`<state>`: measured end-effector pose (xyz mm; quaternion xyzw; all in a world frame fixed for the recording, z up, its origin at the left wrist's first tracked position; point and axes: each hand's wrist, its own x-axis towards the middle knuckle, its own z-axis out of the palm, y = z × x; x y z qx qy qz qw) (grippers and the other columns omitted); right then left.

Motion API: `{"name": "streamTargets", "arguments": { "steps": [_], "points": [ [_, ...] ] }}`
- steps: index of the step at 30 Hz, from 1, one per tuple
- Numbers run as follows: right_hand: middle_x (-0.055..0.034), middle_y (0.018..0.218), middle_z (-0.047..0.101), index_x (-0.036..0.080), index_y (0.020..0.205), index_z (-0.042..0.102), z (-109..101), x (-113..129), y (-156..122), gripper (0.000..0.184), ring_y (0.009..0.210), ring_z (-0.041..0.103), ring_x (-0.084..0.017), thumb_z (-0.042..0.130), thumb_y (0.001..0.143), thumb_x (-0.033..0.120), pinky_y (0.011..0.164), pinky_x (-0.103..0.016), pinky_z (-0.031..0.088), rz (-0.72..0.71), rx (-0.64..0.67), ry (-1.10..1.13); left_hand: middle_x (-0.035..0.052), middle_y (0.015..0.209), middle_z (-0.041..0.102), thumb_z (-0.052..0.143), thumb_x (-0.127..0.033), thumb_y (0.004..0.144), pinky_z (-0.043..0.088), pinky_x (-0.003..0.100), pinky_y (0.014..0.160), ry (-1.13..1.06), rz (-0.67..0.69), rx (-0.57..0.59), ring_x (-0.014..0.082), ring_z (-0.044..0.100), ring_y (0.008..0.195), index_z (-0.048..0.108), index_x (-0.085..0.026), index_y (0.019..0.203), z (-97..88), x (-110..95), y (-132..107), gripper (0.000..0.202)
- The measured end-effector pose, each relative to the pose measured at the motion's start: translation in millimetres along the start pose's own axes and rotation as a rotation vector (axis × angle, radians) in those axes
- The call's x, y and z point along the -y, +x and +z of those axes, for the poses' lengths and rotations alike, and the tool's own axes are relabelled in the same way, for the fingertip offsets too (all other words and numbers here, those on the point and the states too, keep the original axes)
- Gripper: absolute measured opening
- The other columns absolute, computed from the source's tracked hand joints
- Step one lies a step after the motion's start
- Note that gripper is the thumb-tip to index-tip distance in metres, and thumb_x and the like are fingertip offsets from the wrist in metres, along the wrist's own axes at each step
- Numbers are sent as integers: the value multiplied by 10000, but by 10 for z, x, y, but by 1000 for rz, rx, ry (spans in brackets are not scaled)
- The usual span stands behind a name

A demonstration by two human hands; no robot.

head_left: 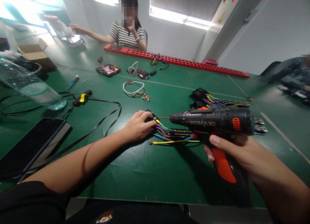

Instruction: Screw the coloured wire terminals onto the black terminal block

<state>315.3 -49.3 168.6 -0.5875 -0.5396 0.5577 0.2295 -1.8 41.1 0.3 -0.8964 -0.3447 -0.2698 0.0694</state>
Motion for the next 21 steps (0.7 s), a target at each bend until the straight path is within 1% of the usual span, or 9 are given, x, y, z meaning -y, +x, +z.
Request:
{"name": "streamTargets", "arguments": {
  "steps": [3, 5, 7, 9, 11, 12, 16, 19, 21],
  "points": [
    [-51, 766, 687, 179, 1052, 704, 60, -87, 50, 453, 628, 601, -132, 791, 804, 548, 559, -237, 511, -65, -65, 190, 145, 1291, 519, 618, -233, 927, 517, 512, 975, -10, -5, -22, 308, 505, 1160, 706, -230, 1200, 27, 10, -12, 287],
    [-76, 934, 731, 203, 1194, 668, 95, -166, 122, 479, 630, 589, -117, 776, 831, 497, 576, -248, 515, -120, -66, 312, 148, 1316, 512, 629, -227, 913, 502, 544, 1018, -20, -7, -31, 324, 499, 1217, 706, -232, 1204, 38, 17, -17, 300],
    [-103, 1113, 735, 227, 1241, 641, 103, -249, 211, 483, 620, 581, -104, 754, 849, 486, 582, -260, 522, -167, -34, 399, 151, 1325, 507, 634, -225, 912, 506, 549, 1028, -28, -2, -39, 327, 495, 1236, 705, -231, 1209, 43, 21, -21, 305],
    [-115, 1196, 723, 233, 1235, 635, 79, -317, 292, 478, 618, 588, -101, 755, 845, 482, 593, -271, 535, -180, -12, 425, 159, 1329, 502, 628, -223, 923, 523, 536, 1016, -29, 6, -46, 326, 492, 1238, 709, -220, 1204, 44, 21, -25, 292],
    [-115, 1185, 727, 226, 1223, 636, 30, -358, 337, 479, 622, 600, -105, 778, 829, 456, 592, -266, 532, -173, 1, 412, 166, 1327, 504, 623, -211, 929, 535, 530, 1002, -28, 9, -57, 325, 495, 1231, 717, -210, 1190, 43, 15, -27, 278],
    [-108, 1141, 736, 222, 1224, 637, 1, -367, 342, 481, 622, 605, -108, 789, 823, 440, 590, -261, 527, -170, 8, 400, 168, 1325, 508, 625, -203, 926, 537, 532, 998, -30, 8, -61, 325, 498, 1228, 721, -210, 1185, 42, 12, -28, 276],
    [-74, 880, 738, 189, 1254, 650, -100, -349, 272, 501, 619, 605, -129, 777, 841, 442, 592, -258, 517, -117, 63, 331, 171, 1313, 531, 642, -185, 907, 531, 547, 997, -67, 3, -67, 325, 514, 1213, 726, -221, 1208, 38, 6, -29, 315],
    [-81, 878, 737, 178, 1311, 640, -120, -311, 196, 586, 613, 601, -131, 782, 829, 480, 580, -259, 522, -87, 78, 284, 174, 1299, 536, 640, -192, 908, 526, 554, 994, -84, 5, -59, 327, 518, 1198, 724, -219, 1224, 37, 6, -29, 327],
    [-61, 810, 719, 174, 1341, 628, -107, -291, 167, 645, 603, 602, -133, 796, 813, 503, 562, -247, 515, -63, 78, 248, 175, 1282, 533, 626, -196, 917, 530, 551, 977, -77, 5, -60, 326, 516, 1180, 727, -216, 1217, 35, 5, -27, 317]
  ]
}}
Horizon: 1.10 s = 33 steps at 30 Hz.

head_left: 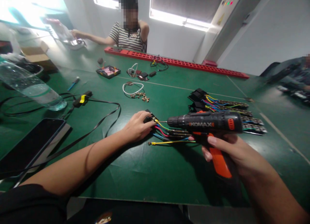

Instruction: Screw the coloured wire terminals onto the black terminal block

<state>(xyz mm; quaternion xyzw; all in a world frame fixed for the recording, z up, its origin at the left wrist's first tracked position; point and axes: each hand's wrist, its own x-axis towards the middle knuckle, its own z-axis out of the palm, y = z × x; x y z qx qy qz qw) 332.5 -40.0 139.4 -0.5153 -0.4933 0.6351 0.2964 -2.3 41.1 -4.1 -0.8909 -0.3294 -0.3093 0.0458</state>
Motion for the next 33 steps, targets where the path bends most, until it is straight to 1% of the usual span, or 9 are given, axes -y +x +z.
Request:
{"name": "streamTargets", "arguments": {
  "steps": [2, 5, 8, 12, 14, 19, 23, 27, 33],
  "points": [
    [-33, 701, 672, 156, 1338, 631, 28, 9, -6, 671, 599, 605, -140, 796, 809, 534, 545, -233, 497, 35, 8, -44, 177, 1267, 523, 608, -198, 927, 536, 541, 954, 21, 6, -2, 323, 509, 1160, 728, -208, 1207, -2, -3, 2, 305],
    [-26, 661, 640, 130, 1227, 670, 73, 28, 0, 611, 607, 606, -138, 778, 820, 573, 537, -221, 473, 49, 23, -114, 175, 1254, 501, 587, -200, 940, 543, 521, 929, 62, 24, 1, 315, 491, 1137, 721, -197, 1201, -6, -7, 4, 293],
    [-38, 676, 647, 137, 991, 690, 136, 89, -10, 514, 606, 600, -132, 755, 821, 618, 527, -218, 458, 42, 19, -214, 164, 1238, 484, 583, -210, 946, 544, 504, 921, 81, 33, 1, 306, 477, 1119, 715, -196, 1195, -11, -14, 8, 282],
    [-52, 673, 644, 160, 732, 645, 286, 225, -59, 563, 577, 565, -120, 720, 788, 715, 517, -226, 451, 64, -7, -392, 151, 1216, 479, 576, -211, 947, 540, 491, 927, 84, 25, -4, 298, 469, 1108, 718, -200, 1176, -20, -33, 20, 270],
    [-46, 652, 628, 170, 734, 660, 386, 277, -92, 552, 561, 541, -123, 726, 769, 716, 507, -236, 446, 79, -26, -474, 151, 1206, 482, 574, -208, 945, 539, 486, 921, 89, 19, -11, 297, 468, 1102, 725, -199, 1159, -23, -47, 27, 262],
    [-21, 633, 604, 206, 922, 704, 615, 295, -168, 463, 576, 536, -151, 714, 793, 650, 516, -260, 461, 19, -81, -547, 151, 1191, 490, 562, -224, 963, 539, 479, 912, 106, 8, -10, 296, 464, 1094, 729, -198, 1144, -21, -73, 36, 248],
    [-26, 679, 628, 198, 916, 704, 712, 304, -196, 426, 622, 560, -161, 659, 843, 616, 575, -272, 489, -47, -75, -626, 145, 1189, 494, 561, -238, 972, 542, 476, 911, 112, 3, -16, 294, 459, 1096, 725, -213, 1154, -11, -74, 39, 246],
    [-22, 669, 616, 191, 870, 677, 793, 350, -214, 410, 625, 557, -160, 593, 883, 592, 592, -275, 488, -22, -54, -683, 150, 1184, 502, 557, -230, 969, 541, 475, 912, 114, 17, -18, 299, 461, 1096, 722, -201, 1150, -12, -71, 44, 246],
    [-23, 672, 611, 201, 813, 634, 929, 315, -251, 368, 616, 543, -161, 567, 891, 555, 599, -281, 484, -24, -73, -640, 147, 1163, 518, 557, -243, 967, 537, 454, 884, 131, 22, -7, 299, 467, 1076, 724, -202, 1146, -24, -86, 46, 248]
  ]
}}
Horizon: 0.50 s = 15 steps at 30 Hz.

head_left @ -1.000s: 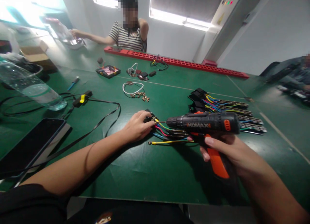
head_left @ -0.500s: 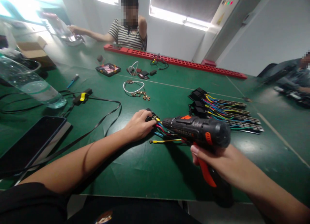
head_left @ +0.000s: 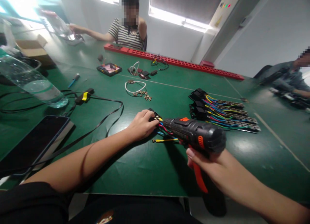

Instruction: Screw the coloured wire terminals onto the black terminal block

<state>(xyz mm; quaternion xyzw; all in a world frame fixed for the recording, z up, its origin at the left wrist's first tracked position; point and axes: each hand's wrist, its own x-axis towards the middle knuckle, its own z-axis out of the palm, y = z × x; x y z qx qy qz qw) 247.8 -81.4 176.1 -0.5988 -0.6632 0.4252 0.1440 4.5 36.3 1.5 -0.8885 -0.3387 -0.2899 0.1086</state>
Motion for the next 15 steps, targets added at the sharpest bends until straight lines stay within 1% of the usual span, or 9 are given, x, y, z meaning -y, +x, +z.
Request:
{"name": "streamTargets", "arguments": {
  "steps": [7, 11, 15],
  "points": [
    [-33, 720, 642, 203, 846, 626, 118, -20, -48, 361, 654, 566, -170, 536, 901, 549, 634, -291, 499, -7, -27, 32, 148, 1152, 529, 532, -243, 984, 516, 436, 880, 13, -16, -1, 292, 470, 1064, 724, -206, 1148, 6, -28, -4, 256],
    [-38, 710, 640, 203, 810, 622, 121, 20, -79, 413, 653, 586, -178, 578, 873, 610, 622, -297, 503, 61, -53, 30, 144, 1166, 523, 528, -256, 993, 512, 432, 882, 9, -24, 20, 296, 464, 1079, 718, -215, 1159, 2, -28, -7, 256],
    [-38, 711, 639, 194, 837, 631, 79, 24, -74, 498, 629, 588, -170, 609, 840, 691, 578, -288, 489, 126, -38, 61, 146, 1173, 517, 517, -255, 1000, 514, 439, 889, -10, -33, 37, 300, 460, 1090, 717, -215, 1165, -7, -25, -1, 263]
  ]
}}
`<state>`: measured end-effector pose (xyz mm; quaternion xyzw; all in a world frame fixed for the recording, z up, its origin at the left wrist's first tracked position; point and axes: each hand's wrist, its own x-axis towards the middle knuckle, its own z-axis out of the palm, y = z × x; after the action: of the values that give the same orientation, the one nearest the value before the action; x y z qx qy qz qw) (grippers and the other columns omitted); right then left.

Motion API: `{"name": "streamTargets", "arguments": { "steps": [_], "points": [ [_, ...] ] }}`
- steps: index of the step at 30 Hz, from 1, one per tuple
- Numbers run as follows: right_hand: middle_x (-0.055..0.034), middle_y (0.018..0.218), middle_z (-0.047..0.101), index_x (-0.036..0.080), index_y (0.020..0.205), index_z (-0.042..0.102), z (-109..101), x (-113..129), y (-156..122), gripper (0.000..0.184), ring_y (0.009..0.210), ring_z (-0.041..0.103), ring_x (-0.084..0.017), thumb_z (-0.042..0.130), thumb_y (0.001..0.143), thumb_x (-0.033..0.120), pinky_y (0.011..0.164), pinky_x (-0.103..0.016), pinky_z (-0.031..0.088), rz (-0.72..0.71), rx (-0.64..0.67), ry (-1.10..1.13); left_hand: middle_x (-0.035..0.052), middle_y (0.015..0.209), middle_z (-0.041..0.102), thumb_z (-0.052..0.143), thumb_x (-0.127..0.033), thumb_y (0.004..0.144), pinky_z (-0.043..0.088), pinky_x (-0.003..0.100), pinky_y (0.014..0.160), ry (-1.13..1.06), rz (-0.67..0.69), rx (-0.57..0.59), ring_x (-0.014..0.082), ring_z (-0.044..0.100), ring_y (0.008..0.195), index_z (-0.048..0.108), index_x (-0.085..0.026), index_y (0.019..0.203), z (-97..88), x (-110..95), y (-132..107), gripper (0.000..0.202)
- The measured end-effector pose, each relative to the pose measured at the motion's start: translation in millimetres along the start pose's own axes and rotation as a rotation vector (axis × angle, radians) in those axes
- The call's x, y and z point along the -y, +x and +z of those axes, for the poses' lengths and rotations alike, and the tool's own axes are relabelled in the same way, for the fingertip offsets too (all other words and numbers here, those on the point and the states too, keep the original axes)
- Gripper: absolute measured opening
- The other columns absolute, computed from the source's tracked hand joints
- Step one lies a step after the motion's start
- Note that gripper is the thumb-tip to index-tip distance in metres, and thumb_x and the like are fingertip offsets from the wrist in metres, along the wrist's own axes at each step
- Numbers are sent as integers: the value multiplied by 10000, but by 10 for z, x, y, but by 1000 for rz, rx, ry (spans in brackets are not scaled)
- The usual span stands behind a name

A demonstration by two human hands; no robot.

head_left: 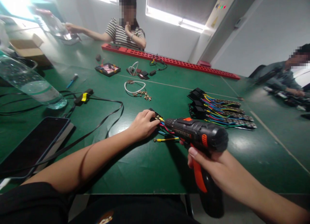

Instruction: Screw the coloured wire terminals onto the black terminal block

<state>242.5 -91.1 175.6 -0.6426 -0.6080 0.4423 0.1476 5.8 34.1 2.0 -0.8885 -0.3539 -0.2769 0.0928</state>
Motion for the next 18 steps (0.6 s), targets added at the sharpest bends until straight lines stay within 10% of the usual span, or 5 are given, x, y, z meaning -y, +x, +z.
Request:
{"name": "streamTargets", "arguments": {
  "steps": [10, 18],
  "points": [
    [-4, 723, 650, 187, 1205, 558, -298, -67, 209, 705, 608, 590, -130, 733, 783, 724, 543, -234, 465, 67, 130, 310, 140, 1170, 527, 591, -251, 950, 513, 452, 896, -10, -25, 22, 307, 458, 1092, 718, -226, 1162, 38, 24, 6, 248],
    [-9, 664, 655, 190, 1048, 538, -448, 134, 317, 674, 573, 609, -141, 817, 701, 696, 511, -233, 448, 135, 216, 319, 128, 1145, 540, 608, -255, 944, 507, 456, 926, -75, -53, -2, 293, 474, 1082, 688, -209, 1183, 62, 42, -22, 256]
  ]
}}
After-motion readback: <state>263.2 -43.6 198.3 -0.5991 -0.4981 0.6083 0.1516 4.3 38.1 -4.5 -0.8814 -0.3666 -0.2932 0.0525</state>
